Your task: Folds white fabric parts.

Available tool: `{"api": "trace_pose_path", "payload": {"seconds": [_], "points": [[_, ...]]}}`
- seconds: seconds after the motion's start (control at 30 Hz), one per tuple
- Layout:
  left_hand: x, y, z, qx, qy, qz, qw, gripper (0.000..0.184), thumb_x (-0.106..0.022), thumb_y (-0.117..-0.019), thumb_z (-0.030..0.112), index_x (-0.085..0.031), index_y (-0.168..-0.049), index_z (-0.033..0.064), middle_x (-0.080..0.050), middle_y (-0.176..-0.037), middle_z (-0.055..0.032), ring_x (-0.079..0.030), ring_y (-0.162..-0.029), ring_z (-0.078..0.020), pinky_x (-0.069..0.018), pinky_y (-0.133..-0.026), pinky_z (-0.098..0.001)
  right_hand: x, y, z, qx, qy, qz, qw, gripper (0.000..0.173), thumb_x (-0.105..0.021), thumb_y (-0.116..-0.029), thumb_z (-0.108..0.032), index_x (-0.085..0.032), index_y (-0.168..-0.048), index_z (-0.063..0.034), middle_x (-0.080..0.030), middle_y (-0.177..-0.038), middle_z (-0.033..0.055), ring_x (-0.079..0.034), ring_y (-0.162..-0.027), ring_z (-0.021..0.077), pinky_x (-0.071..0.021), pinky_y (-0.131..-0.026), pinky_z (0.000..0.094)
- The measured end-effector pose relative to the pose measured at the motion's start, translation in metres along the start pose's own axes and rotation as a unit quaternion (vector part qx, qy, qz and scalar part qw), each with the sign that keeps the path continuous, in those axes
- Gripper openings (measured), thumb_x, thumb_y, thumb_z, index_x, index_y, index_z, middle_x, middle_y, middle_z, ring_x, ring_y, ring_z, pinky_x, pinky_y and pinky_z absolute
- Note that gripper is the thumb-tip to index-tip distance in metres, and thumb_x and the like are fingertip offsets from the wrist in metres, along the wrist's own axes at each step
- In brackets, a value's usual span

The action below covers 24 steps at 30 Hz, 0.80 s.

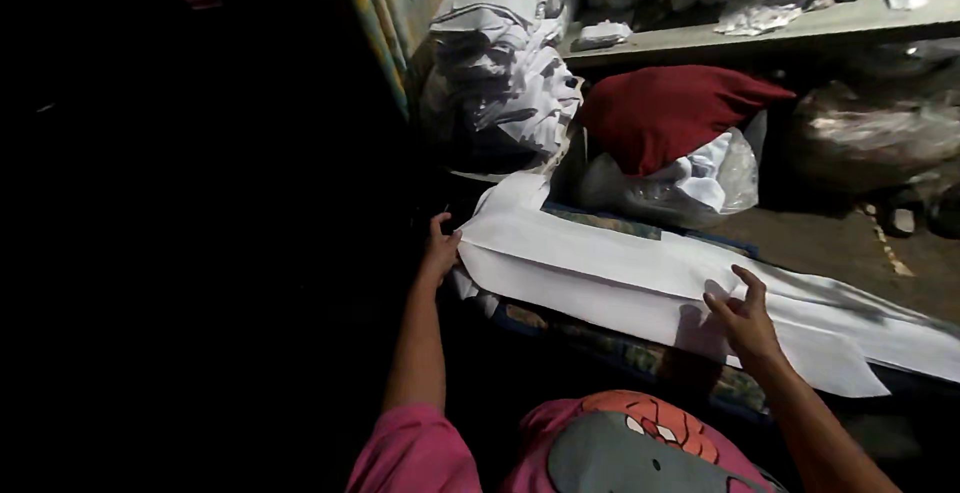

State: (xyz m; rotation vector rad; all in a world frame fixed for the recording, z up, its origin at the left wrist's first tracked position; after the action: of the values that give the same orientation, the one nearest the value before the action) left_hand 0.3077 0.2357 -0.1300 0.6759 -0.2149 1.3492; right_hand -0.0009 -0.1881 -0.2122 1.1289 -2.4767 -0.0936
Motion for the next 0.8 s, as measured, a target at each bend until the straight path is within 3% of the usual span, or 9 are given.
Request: {"api": "trace_pose_path", "payload": {"seconds": [0.07, 0.1, 0.13, 0.2, 0.27, 0.5, 0.6, 0.7, 0.8], "points": [[-0.002, 0.002, 0.001, -0.009, 0.005, -0.014, 1.000, 0.060, -0.057, -0.1061, 0.021, -0.028, -0.158, 0.0203, -0.064, -0.123, -0.0262, -0.067, -0.096, -0.0354, -0.0555, -0.082, -0.0515, -0.004, 0.002, -0.001, 0.035, 0.023, -0.032, 0.999, 0.062, -0.063, -0.0960, -0.008, -0.035, -0.152, -0.0053, -0.061, -0.113, 0.0213, -0.057, -0.072, 0.0179, -0.0520, -0.067, 0.0401], [-0.004, 0.004, 0.004, -0.027, -0.001, -0.040, 0.999, 0.062, -0.061, -0.1037, 0.018, -0.029, -0.157, 0.0199, -0.063, -0.125, -0.0253, -0.067, -0.099, -0.0344, -0.0552, -0.084, -0.0508, -0.007, 0.001, -0.001, 0.050, 0.043, -0.053, 0.996, 0.051, -0.062, -0.0950, -0.007, -0.045, -0.142, -0.0014, -0.061, -0.106, 0.0191, -0.055, -0.070, 0.0190, -0.0492, -0.065, 0.0418], [-0.007, 0.007, 0.009, -0.053, -0.022, -0.073, 0.996, 0.061, -0.064, -0.1010, 0.013, -0.035, -0.154, 0.0162, -0.062, -0.128, -0.0245, -0.067, -0.104, -0.0344, -0.0557, -0.087, -0.0509, -0.010, 0.000, -0.001, 0.058, 0.060, -0.084, 0.993, 0.038, -0.060, -0.0947, -0.004, -0.054, -0.132, 0.0018, -0.062, -0.110, 0.0215, -0.056, -0.076, 0.0244, -0.0486, -0.070, 0.0472], [-0.014, 0.011, 0.021, -0.105, -0.120, -0.136, 0.978, 0.039, -0.065, -0.0976, 0.004, -0.057, -0.135, 0.0038, -0.064, -0.128, -0.0208, -0.065, -0.112, -0.0325, -0.0533, -0.095, -0.0504, -0.014, -0.003, -0.003, 0.065, 0.093, -0.124, 0.986, 0.023, -0.060, -0.0929, 0.002, -0.064, -0.115, 0.0046, -0.064, -0.110, 0.0244, -0.061, -0.093, 0.0344, -0.0493, -0.081, 0.0544], [-0.018, 0.013, 0.035, -0.143, -0.210, -0.147, 0.956, 0.022, -0.067, -0.0963, 0.002, -0.070, -0.118, 0.0017, -0.066, -0.125, -0.0190, -0.062, -0.118, -0.0323, -0.0488, -0.104, -0.0511, -0.013, -0.004, -0.007, 0.071, 0.098, -0.123, 0.985, 0.019, -0.062, -0.0931, 0.004, -0.068, -0.111, 0.0050, -0.067, -0.109, 0.0237, -0.064, -0.101, 0.0359, -0.0521, -0.089, 0.0543], [-0.002, 0.013, 0.080, -0.223, -0.214, -0.126, 0.943, 0.036, -0.075, -0.0869, -0.003, -0.069, -0.122, 0.0002, -0.059, -0.135, -0.0217, -0.057, -0.127, -0.0336, -0.0468, -0.107, -0.0508, 0.008, 0.001, -0.030, 0.082, 0.052, -0.061, 0.993, 0.032, -0.064, -0.0913, 0.000, -0.064, -0.123, 0.0036, -0.066, -0.110, 0.0213, -0.065, -0.082, 0.0249, -0.0557, -0.072, 0.0448], [0.000, 0.008, 0.073, -0.202, -0.228, -0.153, 0.940, 0.038, -0.077, -0.0862, -0.002, -0.069, -0.123, 0.0030, -0.058, -0.138, -0.0192, -0.055, -0.129, -0.0322, -0.0459, -0.107, -0.0507, 0.007, 0.003, -0.023, 0.080, 0.048, -0.069, 0.993, 0.032, -0.065, -0.0899, 0.000, -0.065, -0.122, 0.0020, -0.067, -0.112, 0.0191, -0.065, -0.088, 0.0227, -0.0560, -0.077, 0.0428], [-0.010, -0.001, 0.051, -0.192, -0.264, -0.169, 0.930, 0.040, -0.078, -0.0837, -0.005, -0.070, -0.123, 0.0026, -0.058, -0.138, -0.0203, -0.054, -0.131, -0.0343, -0.0441, -0.110, -0.0526, -0.006, 0.007, -0.017, 0.077, 0.141, -0.094, 0.983, 0.033, -0.069, -0.0910, 0.001, -0.067, -0.124, 0.0017, -0.066, -0.120, 0.0264, -0.065, -0.108, 0.0395, -0.0515, -0.093, 0.0590], [-0.018, -0.008, 0.033, -0.199, -0.312, -0.159, 0.916, 0.045, -0.079, -0.0814, -0.005, -0.069, -0.125, 0.0031, -0.058, -0.140, -0.0202, -0.055, -0.131, -0.0357, -0.0440, -0.110, -0.0543, -0.020, 0.009, -0.013, 0.081, 0.223, -0.117, 0.964, 0.040, -0.071, -0.0890, 0.001, -0.065, -0.129, 0.0007, -0.062, -0.127, 0.0307, -0.060, -0.120, 0.0477, -0.0457, -0.102, 0.0641]]}}
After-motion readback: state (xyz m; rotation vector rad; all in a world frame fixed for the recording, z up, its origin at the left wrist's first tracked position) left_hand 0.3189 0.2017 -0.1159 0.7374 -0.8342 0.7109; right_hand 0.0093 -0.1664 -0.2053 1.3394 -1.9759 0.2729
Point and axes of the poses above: each hand's wrist, its own y-axis away from the middle knuckle, its own x-axis out of the back of the hand, z = x × y, the point moved 7 cm from there along -y, towards the middle knuckle
